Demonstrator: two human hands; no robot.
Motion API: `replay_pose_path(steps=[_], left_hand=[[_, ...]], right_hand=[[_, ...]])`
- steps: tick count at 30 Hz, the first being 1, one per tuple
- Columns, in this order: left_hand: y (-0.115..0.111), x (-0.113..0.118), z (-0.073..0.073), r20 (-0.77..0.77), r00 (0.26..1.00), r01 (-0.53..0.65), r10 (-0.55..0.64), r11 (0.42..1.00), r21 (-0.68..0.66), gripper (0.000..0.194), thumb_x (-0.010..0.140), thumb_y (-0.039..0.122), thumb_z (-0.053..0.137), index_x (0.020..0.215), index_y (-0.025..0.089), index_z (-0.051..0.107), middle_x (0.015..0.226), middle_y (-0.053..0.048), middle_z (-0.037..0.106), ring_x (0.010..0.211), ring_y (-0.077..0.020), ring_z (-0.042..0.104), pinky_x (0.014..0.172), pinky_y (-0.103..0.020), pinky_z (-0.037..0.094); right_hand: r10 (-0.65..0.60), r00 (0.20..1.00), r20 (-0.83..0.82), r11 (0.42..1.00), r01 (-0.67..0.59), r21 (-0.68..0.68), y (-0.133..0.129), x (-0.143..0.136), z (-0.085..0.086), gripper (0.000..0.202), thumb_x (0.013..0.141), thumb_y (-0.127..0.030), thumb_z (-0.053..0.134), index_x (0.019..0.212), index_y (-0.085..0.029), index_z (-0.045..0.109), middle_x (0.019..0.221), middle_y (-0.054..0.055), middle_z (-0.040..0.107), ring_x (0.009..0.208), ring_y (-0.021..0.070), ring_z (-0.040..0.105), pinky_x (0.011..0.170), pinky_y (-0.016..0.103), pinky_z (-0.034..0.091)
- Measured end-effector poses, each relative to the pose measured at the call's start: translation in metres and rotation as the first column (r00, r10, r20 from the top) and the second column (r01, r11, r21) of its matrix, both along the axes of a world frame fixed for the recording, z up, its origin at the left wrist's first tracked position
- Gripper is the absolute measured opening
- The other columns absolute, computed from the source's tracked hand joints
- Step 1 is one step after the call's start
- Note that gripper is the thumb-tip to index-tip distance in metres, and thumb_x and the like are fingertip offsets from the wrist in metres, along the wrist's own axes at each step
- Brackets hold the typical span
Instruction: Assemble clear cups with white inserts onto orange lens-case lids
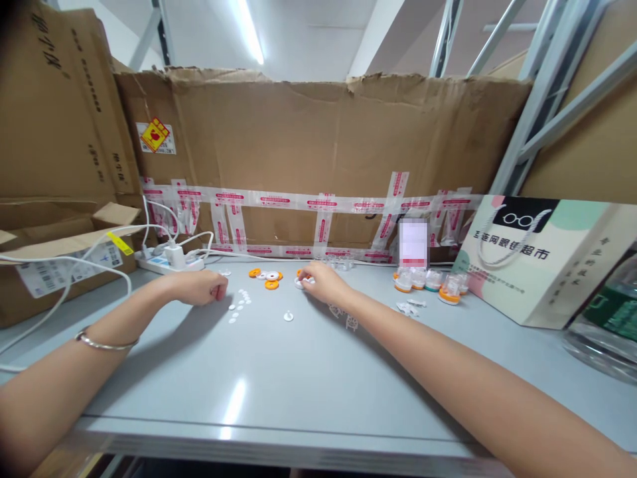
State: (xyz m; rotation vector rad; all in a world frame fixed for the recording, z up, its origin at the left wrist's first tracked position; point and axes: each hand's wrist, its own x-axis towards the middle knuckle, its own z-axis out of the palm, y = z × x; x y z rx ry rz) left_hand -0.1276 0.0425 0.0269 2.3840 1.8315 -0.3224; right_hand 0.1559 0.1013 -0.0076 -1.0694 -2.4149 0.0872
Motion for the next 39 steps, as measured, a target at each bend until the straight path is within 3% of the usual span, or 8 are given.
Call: replay_pose_path(steps=[8,12,18,22,27,31,35,39], left_hand=[[0.001,-0.001,0.001,-0.015,1.000,0.010,-0.010,1.000,-0.001,0.039,0.057,0.005,0.044,0.089,0.018,0.063,0.089,-0.007,0.066,0.078,-0.0211,0.060,0.056,-0.024,0.041],[0.003,-0.002,-0.001,-0.014,1.000,0.005,-0.006,1.000,-0.003,0.039,0.058,0.006,0.043,0.089,0.018,0.063,0.089,-0.007,0.065,0.077,-0.0214,0.060,0.057,-0.025,0.041],[-0.001,0.003,0.000,-0.005,1.000,-0.002,0.002,1.000,-0.009,0.039,0.057,0.006,0.043,0.090,0.017,0.063,0.089,-0.008,0.065,0.077,-0.0214,0.060,0.056,-0.025,0.041],[-0.003,0.006,0.003,-0.008,1.000,-0.009,0.009,1.000,-0.010,0.039,0.057,0.007,0.043,0.090,0.016,0.063,0.090,-0.009,0.065,0.076,-0.0213,0.060,0.055,-0.024,0.041],[-0.003,0.006,0.003,0.009,1.000,-0.005,0.005,1.000,-0.002,0.038,0.057,0.008,0.044,0.089,0.017,0.063,0.089,-0.009,0.065,0.076,-0.0216,0.060,0.056,-0.025,0.042],[-0.003,0.004,0.001,0.021,1.000,-0.004,0.004,1.000,0.000,0.038,0.056,0.008,0.043,0.088,0.016,0.063,0.088,-0.009,0.065,0.075,-0.0217,0.060,0.055,-0.024,0.041],[-0.002,0.003,0.000,0.027,1.000,0.002,-0.002,1.000,0.002,0.038,0.056,0.007,0.044,0.087,0.016,0.063,0.087,-0.008,0.065,0.074,-0.0211,0.060,0.054,-0.024,0.040],[-0.003,0.004,0.001,0.036,0.999,0.014,-0.015,1.000,0.013,0.035,0.057,0.007,0.043,0.085,0.016,0.063,0.086,-0.008,0.065,0.073,-0.0205,0.060,0.053,-0.023,0.040]], right_hand=[[0.125,0.988,0.086,0.991,-0.120,-0.059,0.010,-0.053,-0.009,0.018,0.079,-0.018,0.055,0.094,-0.017,0.065,0.094,0.008,0.062,0.089,0.0192,0.056,0.078,0.029,0.042],[0.153,0.979,0.132,0.985,-0.141,-0.095,0.003,-0.038,-0.005,0.015,0.079,-0.018,0.056,0.090,-0.017,0.066,0.091,0.008,0.060,0.086,0.0188,0.056,0.078,0.029,0.041],[0.177,0.964,0.201,0.977,-0.147,-0.155,-0.036,0.003,0.008,0.012,0.078,-0.026,0.058,0.084,-0.019,0.065,0.094,0.008,0.059,0.092,0.0210,0.053,0.082,0.033,0.040],[0.201,0.974,0.109,0.966,-0.178,-0.187,-0.051,0.017,0.005,0.012,0.079,-0.026,0.055,0.084,-0.018,0.062,0.091,0.006,0.062,0.089,0.0196,0.055,0.080,0.033,0.041],[0.044,0.984,-0.170,0.928,-0.104,-0.359,-0.049,0.017,-0.004,0.016,0.075,-0.032,0.059,0.078,-0.017,0.059,0.083,0.005,0.065,0.075,0.0159,0.059,0.071,0.031,0.046],[0.051,0.924,-0.378,0.885,-0.217,-0.412,-0.054,0.011,-0.001,0.025,0.070,-0.033,0.064,0.088,-0.016,0.060,0.091,0.006,0.066,0.084,0.0157,0.061,0.082,0.032,0.047],[0.182,0.929,-0.322,0.896,-0.292,-0.334,-0.063,0.008,0.001,0.027,0.069,-0.032,0.066,0.093,-0.019,0.065,0.094,0.004,0.067,0.091,0.0170,0.059,0.088,0.034,0.045],[0.172,0.955,-0.241,0.906,-0.249,-0.341,-0.065,0.007,-0.003,0.025,0.070,-0.031,0.065,0.091,-0.019,0.068,0.094,0.004,0.067,0.090,0.0183,0.059,0.087,0.034,0.045]])
